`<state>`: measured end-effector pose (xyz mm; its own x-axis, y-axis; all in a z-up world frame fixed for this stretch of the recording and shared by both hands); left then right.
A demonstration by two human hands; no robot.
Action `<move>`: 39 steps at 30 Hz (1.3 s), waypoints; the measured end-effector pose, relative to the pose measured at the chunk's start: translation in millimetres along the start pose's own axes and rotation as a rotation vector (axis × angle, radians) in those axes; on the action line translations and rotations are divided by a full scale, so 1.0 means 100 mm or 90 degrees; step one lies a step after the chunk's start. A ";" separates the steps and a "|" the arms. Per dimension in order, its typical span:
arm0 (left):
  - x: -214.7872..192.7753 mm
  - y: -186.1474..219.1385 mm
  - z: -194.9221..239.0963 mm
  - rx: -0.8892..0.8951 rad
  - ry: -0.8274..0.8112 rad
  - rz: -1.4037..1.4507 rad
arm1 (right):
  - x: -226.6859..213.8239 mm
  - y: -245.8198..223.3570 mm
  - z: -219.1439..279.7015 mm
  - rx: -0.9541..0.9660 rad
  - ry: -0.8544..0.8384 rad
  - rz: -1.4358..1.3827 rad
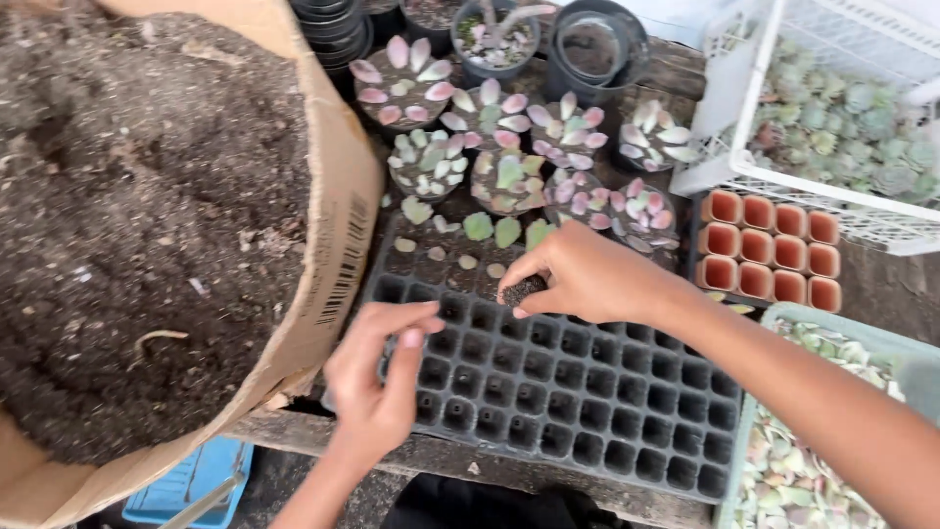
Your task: The person places succulent leaves into a seedling tray filled with soil, then scoops soil from a cardboard box to cover the leaves. The person repeats this process for multiple cells in the tray.
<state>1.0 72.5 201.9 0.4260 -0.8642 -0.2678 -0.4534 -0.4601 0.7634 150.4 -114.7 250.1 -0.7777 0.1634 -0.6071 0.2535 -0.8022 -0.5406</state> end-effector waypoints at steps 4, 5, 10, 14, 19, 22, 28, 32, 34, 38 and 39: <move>0.68 -0.41 0.30 -0.162 -0.104 0.074 | 0.14 0.47 -0.11 0.084 0.009 -0.039; 0.81 -0.53 0.41 -0.221 -0.139 0.075 | 0.20 0.58 -0.18 0.070 0.017 -0.029; 1.12 -0.75 0.59 -0.324 -0.249 0.031 | 0.54 1.14 -0.65 0.045 0.030 -0.018; 1.16 -0.75 0.58 -0.372 -0.310 -0.016 | 0.80 1.49 -0.97 -0.148 0.068 0.174; 1.19 -0.77 0.56 -0.357 -0.311 -0.035 | 0.80 1.39 -0.85 -0.213 0.067 0.283; 1.19 -0.74 0.52 -0.339 -0.309 -0.062 | 0.74 1.32 -0.72 -0.200 0.071 0.222; 1.32 -0.88 0.65 -0.139 -0.392 -0.325 | 0.88 1.50 -0.40 -0.187 0.165 0.129; 1.40 -0.94 0.74 -0.075 -0.408 -0.427 | 1.18 1.57 -0.24 -0.187 0.257 0.219; 1.44 -0.97 0.77 -0.064 -0.409 -0.444 | 1.34 1.60 -0.22 -0.176 0.277 0.231; 1.47 -1.02 0.82 -0.056 -0.379 -0.464 | 1.52 1.58 -0.22 -0.212 0.295 0.148; 1.48 -1.01 0.83 -0.049 -0.375 -0.486 | 1.52 1.56 -0.19 -0.220 0.294 0.082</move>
<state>45.5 -26.0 36.2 0.1147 -0.3114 -0.9433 -0.1550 -0.9436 0.2927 82.6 -204.2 61.8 -0.4162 0.3727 -0.8294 0.5626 -0.6111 -0.5568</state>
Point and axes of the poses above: each hand's wrist, its own z-axis away from the middle knuckle, its own x-axis out of the palm, y = z × x, the point moved 3 cm from there along -z, towards the middle knuckle, and after that the axes turned 5 degrees about -z, right-handed, at the moved point
